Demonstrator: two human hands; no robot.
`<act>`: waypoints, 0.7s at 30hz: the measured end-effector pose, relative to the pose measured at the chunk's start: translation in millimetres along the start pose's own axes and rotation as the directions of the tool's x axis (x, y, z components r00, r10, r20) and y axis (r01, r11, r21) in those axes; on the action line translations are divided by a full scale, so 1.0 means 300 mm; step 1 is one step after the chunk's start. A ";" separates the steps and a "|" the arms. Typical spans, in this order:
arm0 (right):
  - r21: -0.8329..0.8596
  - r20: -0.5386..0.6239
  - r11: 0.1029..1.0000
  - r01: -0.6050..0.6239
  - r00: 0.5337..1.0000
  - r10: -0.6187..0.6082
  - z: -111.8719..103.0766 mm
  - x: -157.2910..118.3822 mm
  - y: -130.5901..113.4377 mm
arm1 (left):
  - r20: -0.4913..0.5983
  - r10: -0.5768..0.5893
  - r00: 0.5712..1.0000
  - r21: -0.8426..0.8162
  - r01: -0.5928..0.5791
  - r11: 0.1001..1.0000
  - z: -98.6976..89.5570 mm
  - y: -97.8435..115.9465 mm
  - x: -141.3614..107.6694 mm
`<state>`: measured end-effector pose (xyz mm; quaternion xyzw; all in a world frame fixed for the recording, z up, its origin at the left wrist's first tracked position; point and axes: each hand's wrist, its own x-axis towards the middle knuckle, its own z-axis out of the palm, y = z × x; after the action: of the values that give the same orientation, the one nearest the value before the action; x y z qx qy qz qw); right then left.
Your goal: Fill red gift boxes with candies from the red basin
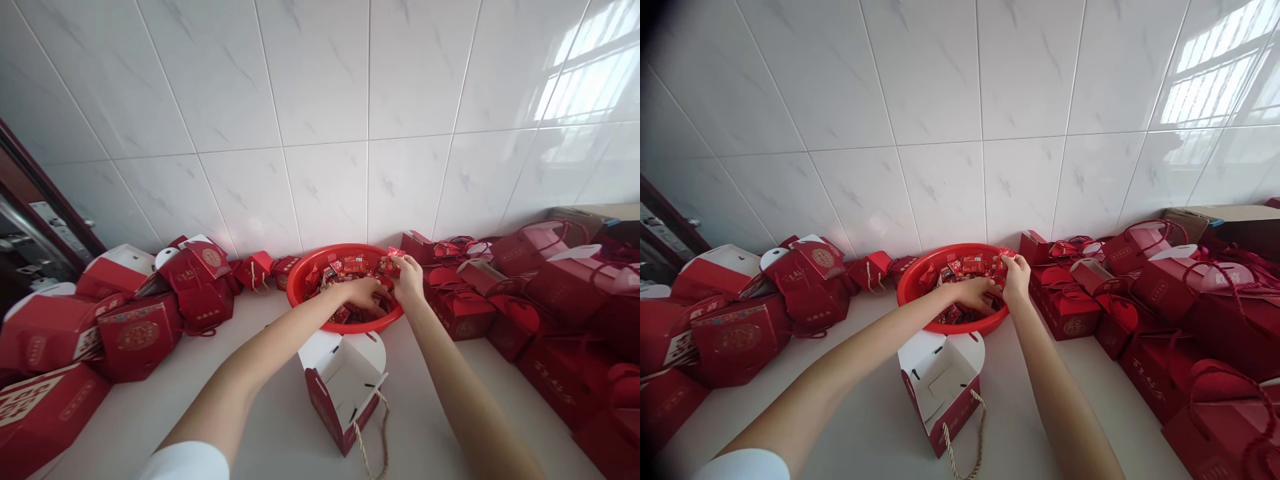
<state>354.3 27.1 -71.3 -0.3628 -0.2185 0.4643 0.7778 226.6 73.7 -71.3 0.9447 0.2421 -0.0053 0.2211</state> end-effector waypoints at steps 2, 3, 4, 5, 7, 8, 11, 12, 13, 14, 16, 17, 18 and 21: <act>0.001 0.003 1.000 0.001 1.000 -0.001 -0.002 0.000 0.000 | 0.022 -0.046 0.999 0.121 0.043 0.992 0.010 0.008 0.015; 0.001 0.007 1.000 0.005 1.000 -0.005 -0.002 -0.001 -0.001 | 0.002 -0.106 0.994 0.168 0.104 0.980 0.009 0.008 0.018; 0.002 0.011 1.000 0.009 1.000 -0.009 -0.002 -0.002 -0.002 | -0.017 -0.170 0.985 0.193 0.170 0.966 0.003 0.005 0.017; 0.004 0.014 1.000 0.012 1.000 -0.012 -0.002 -0.003 -0.003 | -0.029 -0.227 0.973 0.194 0.228 0.954 -0.005 -0.002 0.012; 0.006 0.016 1.000 0.016 1.000 -0.016 -0.002 -0.006 -0.004 | -0.037 -0.315 0.948 0.139 0.317 0.938 -0.027 -0.024 -0.007; 0.003 0.017 1.000 0.019 1.000 -0.019 -0.001 -0.006 -0.004 | -0.044 -0.354 0.934 0.101 0.356 0.929 -0.039 -0.039 -0.021; -0.008 0.025 0.999 0.036 0.999 -0.036 -0.001 -0.007 -0.003 | -0.145 -0.463 0.874 -0.047 0.461 0.886 -0.071 -0.092 -0.066; -0.010 0.027 0.999 0.039 0.999 -0.038 0.000 -0.008 -0.003 | -0.189 -0.497 0.847 -0.121 0.482 0.868 -0.079 -0.109 -0.078; -0.010 0.026 0.999 0.037 0.999 -0.037 0.000 -0.009 -0.003 | -0.231 -0.526 0.818 -0.207 0.487 0.848 -0.085 -0.125 -0.088; -0.008 0.023 0.999 0.033 0.999 -0.033 0.001 -0.010 -0.004 | -0.265 -0.547 0.794 -0.291 0.475 0.831 -0.090 -0.139 -0.095; -0.001 0.019 1.000 0.018 1.000 -0.018 0.003 -0.013 -0.006 | -0.317 -0.559 0.766 -0.422 0.414 0.807 -0.096 -0.160 -0.097; 0.003 0.020 1.000 0.011 1.000 -0.011 0.004 -0.014 -0.007 | -0.342 -0.552 0.760 -0.464 0.374 0.803 -0.098 -0.167 -0.094; 0.005 0.023 1.000 0.007 1.000 -0.007 0.006 -0.016 -0.008 | -0.369 -0.540 0.756 -0.495 0.332 0.803 -0.099 -0.172 -0.090; 0.008 0.035 1.000 -0.007 0.999 0.007 0.011 -0.020 -0.012 | -0.417 -0.535 0.735 -0.570 0.247 0.784 -0.101 -0.176 -0.082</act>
<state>351.4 21.9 -66.4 -0.3524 -0.2290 0.4742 0.7737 177.6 116.8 -63.0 0.7429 0.4889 0.2823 0.3596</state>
